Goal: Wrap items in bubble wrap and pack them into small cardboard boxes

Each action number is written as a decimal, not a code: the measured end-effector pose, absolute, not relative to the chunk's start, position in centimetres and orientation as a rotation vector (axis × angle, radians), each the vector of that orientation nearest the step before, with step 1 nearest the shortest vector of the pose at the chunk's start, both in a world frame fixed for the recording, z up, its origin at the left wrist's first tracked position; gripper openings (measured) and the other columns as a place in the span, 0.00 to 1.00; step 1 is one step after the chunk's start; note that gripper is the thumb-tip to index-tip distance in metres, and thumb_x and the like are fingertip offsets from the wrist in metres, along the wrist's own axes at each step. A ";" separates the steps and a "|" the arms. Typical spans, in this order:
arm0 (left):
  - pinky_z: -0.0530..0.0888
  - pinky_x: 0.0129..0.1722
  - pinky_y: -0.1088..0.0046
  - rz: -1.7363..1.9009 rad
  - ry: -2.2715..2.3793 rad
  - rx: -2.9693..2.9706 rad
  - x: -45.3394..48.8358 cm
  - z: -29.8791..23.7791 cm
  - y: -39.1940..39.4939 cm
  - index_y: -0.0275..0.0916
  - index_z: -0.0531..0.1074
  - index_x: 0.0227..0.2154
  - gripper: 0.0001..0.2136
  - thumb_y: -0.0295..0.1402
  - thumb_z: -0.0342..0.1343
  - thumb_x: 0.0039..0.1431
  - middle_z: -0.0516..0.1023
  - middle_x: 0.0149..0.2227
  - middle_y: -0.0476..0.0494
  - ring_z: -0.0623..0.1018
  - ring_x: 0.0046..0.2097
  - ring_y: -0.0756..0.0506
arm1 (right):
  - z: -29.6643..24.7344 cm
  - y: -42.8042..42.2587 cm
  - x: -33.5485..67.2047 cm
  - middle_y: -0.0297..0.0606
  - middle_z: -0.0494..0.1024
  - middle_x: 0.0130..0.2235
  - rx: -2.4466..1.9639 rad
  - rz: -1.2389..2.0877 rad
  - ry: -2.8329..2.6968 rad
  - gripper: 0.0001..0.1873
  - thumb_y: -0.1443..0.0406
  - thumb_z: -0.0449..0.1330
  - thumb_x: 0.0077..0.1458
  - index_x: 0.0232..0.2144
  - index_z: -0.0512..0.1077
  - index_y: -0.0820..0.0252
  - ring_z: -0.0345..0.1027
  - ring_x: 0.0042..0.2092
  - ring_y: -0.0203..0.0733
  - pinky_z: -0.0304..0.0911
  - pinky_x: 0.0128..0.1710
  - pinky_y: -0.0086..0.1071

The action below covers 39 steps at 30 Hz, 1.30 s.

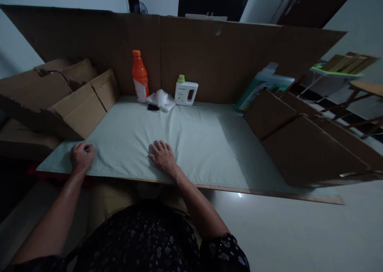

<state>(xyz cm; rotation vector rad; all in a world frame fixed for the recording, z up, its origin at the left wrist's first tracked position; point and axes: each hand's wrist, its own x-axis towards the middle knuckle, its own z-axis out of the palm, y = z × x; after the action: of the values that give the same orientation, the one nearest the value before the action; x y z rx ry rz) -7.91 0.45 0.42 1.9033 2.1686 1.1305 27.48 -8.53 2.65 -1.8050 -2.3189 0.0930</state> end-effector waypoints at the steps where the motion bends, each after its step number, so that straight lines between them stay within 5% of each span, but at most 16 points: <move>1: 0.70 0.56 0.53 1.117 2.161 1.927 -7.9 0.4 0.5 0.36 0.75 0.34 0.11 0.31 0.51 0.51 0.76 0.38 0.33 0.75 0.47 0.34 | 2.6 -8.6 27.4 0.44 0.61 0.70 -1.810 0.095 -2.317 0.27 0.54 0.51 0.69 0.66 0.63 0.56 0.50 0.71 0.52 0.48 0.68 0.46; 13: 0.60 0.66 0.44 0.908 1.924 2.245 -6.9 -0.5 0.9 0.35 0.75 0.49 0.21 0.40 0.56 0.54 0.68 0.63 0.27 0.62 0.68 0.28 | 2.9 -10.5 27.3 0.46 0.61 0.70 -1.865 0.211 -2.270 0.27 0.56 0.55 0.67 0.65 0.64 0.56 0.50 0.71 0.52 0.49 0.68 0.48; 19: 0.59 0.65 0.42 0.852 1.929 2.212 -6.9 -0.8 0.9 0.41 0.74 0.52 0.21 0.42 0.55 0.57 0.69 0.64 0.32 0.61 0.69 0.30 | 4.3 -5.3 28.3 0.48 0.63 0.68 -1.958 0.260 -2.167 0.25 0.57 0.54 0.67 0.64 0.65 0.56 0.59 0.67 0.52 0.59 0.62 0.47; 27: 0.60 0.65 0.41 0.781 1.927 2.292 -7.4 -1.5 1.3 0.36 0.72 0.55 0.24 0.43 0.52 0.60 0.69 0.64 0.28 0.63 0.68 0.29 | 5.4 6.8 27.9 0.54 0.55 0.71 -2.105 0.113 -1.951 0.32 0.56 0.49 0.69 0.68 0.55 0.68 0.49 0.71 0.53 0.51 0.66 0.45; 30: 0.61 0.65 0.43 0.767 1.935 2.302 -7.5 -1.7 1.3 0.37 0.72 0.55 0.24 0.45 0.51 0.61 0.68 0.64 0.28 0.63 0.68 0.29 | 4.6 8.9 30.3 0.57 0.60 0.68 -2.199 0.067 -1.838 0.31 0.55 0.48 0.69 0.65 0.58 0.71 0.52 0.68 0.53 0.51 0.65 0.44; 39: 0.63 0.62 0.42 0.609 2.007 2.293 -7.2 -0.5 0.9 0.33 0.71 0.56 0.26 0.44 0.52 0.60 0.68 0.64 0.26 0.66 0.65 0.27 | 3.0 -2.7 48.5 0.61 0.65 0.64 -2.685 -0.053 -1.282 0.31 0.53 0.45 0.69 0.60 0.64 0.72 0.54 0.65 0.59 0.49 0.63 0.51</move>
<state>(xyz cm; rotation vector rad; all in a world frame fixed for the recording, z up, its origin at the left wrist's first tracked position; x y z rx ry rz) -7.23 0.94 -0.53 2.2934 2.0069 0.6094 48.52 -2.70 2.99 -2.6855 -1.2815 -0.0531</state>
